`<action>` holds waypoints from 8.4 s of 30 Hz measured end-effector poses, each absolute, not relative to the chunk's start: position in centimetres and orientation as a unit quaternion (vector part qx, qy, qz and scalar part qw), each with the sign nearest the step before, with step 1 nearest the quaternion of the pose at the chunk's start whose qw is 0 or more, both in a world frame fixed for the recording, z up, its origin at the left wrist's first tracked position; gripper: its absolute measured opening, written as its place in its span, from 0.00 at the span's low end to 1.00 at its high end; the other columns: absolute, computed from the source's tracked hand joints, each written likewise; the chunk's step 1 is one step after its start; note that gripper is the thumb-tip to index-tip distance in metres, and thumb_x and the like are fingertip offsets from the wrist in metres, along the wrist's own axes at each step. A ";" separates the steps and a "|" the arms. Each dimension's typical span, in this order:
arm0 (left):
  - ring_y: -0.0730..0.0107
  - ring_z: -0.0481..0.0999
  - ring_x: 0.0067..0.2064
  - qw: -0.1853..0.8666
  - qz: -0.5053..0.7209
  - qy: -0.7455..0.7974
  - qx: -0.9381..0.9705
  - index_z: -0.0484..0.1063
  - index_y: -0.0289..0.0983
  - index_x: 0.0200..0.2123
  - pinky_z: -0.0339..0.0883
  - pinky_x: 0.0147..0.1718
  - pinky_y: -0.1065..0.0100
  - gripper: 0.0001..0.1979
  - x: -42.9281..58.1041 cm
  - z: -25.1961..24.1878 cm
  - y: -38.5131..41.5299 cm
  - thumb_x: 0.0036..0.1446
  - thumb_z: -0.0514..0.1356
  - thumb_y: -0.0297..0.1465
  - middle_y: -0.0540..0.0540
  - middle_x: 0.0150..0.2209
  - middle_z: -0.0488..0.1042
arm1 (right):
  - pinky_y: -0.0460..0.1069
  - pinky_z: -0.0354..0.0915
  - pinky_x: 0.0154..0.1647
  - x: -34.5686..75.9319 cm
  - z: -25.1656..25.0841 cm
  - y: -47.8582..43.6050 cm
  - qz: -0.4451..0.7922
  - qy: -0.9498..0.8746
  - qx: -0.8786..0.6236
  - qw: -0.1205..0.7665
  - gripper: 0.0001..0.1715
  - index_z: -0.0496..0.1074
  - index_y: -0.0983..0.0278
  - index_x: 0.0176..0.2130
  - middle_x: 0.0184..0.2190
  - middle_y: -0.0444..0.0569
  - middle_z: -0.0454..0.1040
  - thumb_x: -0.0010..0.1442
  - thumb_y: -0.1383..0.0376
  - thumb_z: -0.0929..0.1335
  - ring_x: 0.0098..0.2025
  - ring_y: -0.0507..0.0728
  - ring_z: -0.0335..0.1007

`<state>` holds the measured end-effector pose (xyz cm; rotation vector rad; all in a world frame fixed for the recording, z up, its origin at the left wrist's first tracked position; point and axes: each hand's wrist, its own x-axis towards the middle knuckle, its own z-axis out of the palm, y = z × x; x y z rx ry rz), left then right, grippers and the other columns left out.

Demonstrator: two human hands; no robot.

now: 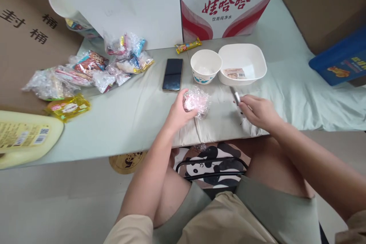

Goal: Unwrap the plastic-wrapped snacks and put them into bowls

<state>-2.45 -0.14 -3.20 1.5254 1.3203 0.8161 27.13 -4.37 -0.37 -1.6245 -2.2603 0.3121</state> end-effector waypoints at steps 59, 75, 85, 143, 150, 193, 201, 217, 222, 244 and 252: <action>0.61 0.79 0.46 0.346 0.590 0.490 0.540 0.69 0.41 0.27 0.70 0.57 0.57 0.07 -4.9 -1.3 0.4 0.51 0.65 0.34 0.49 0.32 0.76 | 0.61 0.71 0.56 21.2 -2.5 -3.8 0.215 -0.652 -0.574 0.445 0.04 0.67 0.59 0.34 0.54 0.54 0.75 0.61 0.68 0.64 0.51 0.61 0.77; 0.67 0.65 0.26 0.606 0.570 0.368 0.415 0.48 0.38 0.13 0.71 0.40 0.57 0.24 -7.4 1.9 -0.6 0.41 0.64 0.37 0.51 0.15 0.46 | 0.54 0.63 0.46 17.9 -2.3 -5.8 0.142 -0.857 -0.384 0.312 0.13 0.75 0.62 0.41 0.34 0.51 0.76 0.68 0.67 0.62 0.42 0.59 0.70; 0.53 0.73 0.52 0.259 0.262 0.782 0.503 0.69 0.39 0.34 0.65 0.58 0.54 0.24 -9.1 0.1 0.1 0.48 0.69 0.52 0.40 0.49 0.69 | 0.50 0.59 0.30 17.2 -1.7 -8.3 0.220 -0.873 -0.423 0.103 0.27 0.70 0.66 0.64 0.30 0.50 0.80 0.72 0.63 0.58 0.27 0.57 0.71; 0.56 0.73 0.61 0.251 0.322 0.529 0.744 0.75 0.40 0.44 0.64 0.65 0.54 0.15 -8.3 1.1 -1.7 0.51 0.61 0.25 0.43 0.54 0.77 | 0.73 0.51 0.71 16.8 -3.2 -6.6 0.080 -0.848 -0.499 0.157 0.30 0.71 0.60 0.61 0.63 0.54 0.73 0.61 0.72 0.65 0.72 0.71 0.58; 0.51 0.74 0.64 0.366 0.141 0.514 0.763 0.77 0.41 0.26 0.62 0.66 0.46 0.13 -8.0 1.1 -1.9 0.61 0.59 0.36 0.42 0.55 0.81 | 0.72 0.50 0.72 18.9 -3.6 -6.6 0.089 -0.820 -0.528 0.201 0.23 0.75 0.60 0.57 0.60 0.53 0.76 0.65 0.65 0.65 0.71 0.70 0.60; 0.58 0.84 0.40 0.753 0.370 0.422 0.344 0.75 0.36 0.48 0.77 0.37 0.63 0.38 -2.8 -0.1 0.0 0.48 0.65 0.62 0.40 0.38 0.83 | 0.44 0.61 0.24 18.9 -0.6 -3.6 0.635 -0.479 -0.456 0.399 0.19 0.64 0.61 0.36 0.22 0.39 0.70 0.59 0.54 0.74 0.23 0.47 0.65; 0.67 0.81 0.26 0.679 0.183 0.519 0.487 0.72 0.36 0.50 0.70 0.25 0.71 0.19 -2.3 -0.3 -0.4 0.59 0.66 0.39 0.49 0.26 0.80 | 0.47 0.69 0.26 19.6 -1.3 -3.1 0.678 -0.439 -0.504 0.304 0.19 0.75 0.65 0.52 0.21 0.43 0.75 0.64 0.59 0.70 0.22 0.52 0.71; 0.69 0.74 0.33 0.573 0.379 0.459 0.563 0.79 0.36 0.30 0.68 0.32 0.69 0.13 -4.3 -1.9 1.0 0.52 0.67 0.41 0.46 0.30 0.76 | 0.48 0.69 0.33 18.9 -1.2 -3.5 0.671 -0.348 -0.476 0.450 0.30 0.65 0.57 0.51 0.33 0.41 0.71 0.53 0.54 0.75 0.31 0.52 0.70; 0.70 0.79 0.40 0.652 0.445 0.398 0.467 0.71 0.47 0.55 0.72 0.42 0.67 0.35 -3.6 -2.0 -0.1 0.42 0.75 0.34 0.49 0.45 0.78 | 0.51 0.70 0.32 18.7 -1.2 -4.4 0.608 -0.403 -0.502 0.465 0.55 0.51 0.53 0.68 0.35 0.43 0.74 0.50 0.60 0.78 0.31 0.55 0.72; 0.68 0.74 0.32 0.550 0.342 0.483 0.589 0.78 0.35 0.37 0.70 0.32 0.67 0.14 -3.9 -1.6 -0.4 0.50 0.65 0.38 0.45 0.34 0.76 | 0.50 0.65 0.32 20.0 -1.5 -4.1 0.626 -0.450 -0.485 0.413 0.23 0.70 0.60 0.43 0.29 0.43 0.71 0.56 0.47 0.70 0.29 0.54 0.67; 0.59 0.75 0.53 0.493 0.391 0.424 0.651 0.73 0.39 0.49 0.70 0.52 0.60 0.24 -1.0 -1.9 -1.9 0.50 0.70 0.38 0.40 0.52 0.75 | 0.51 0.64 0.36 18.3 -0.9 -5.2 0.535 -0.472 -0.511 0.481 0.17 0.69 0.60 0.37 0.30 0.44 0.71 0.53 0.54 0.74 0.31 0.53 0.66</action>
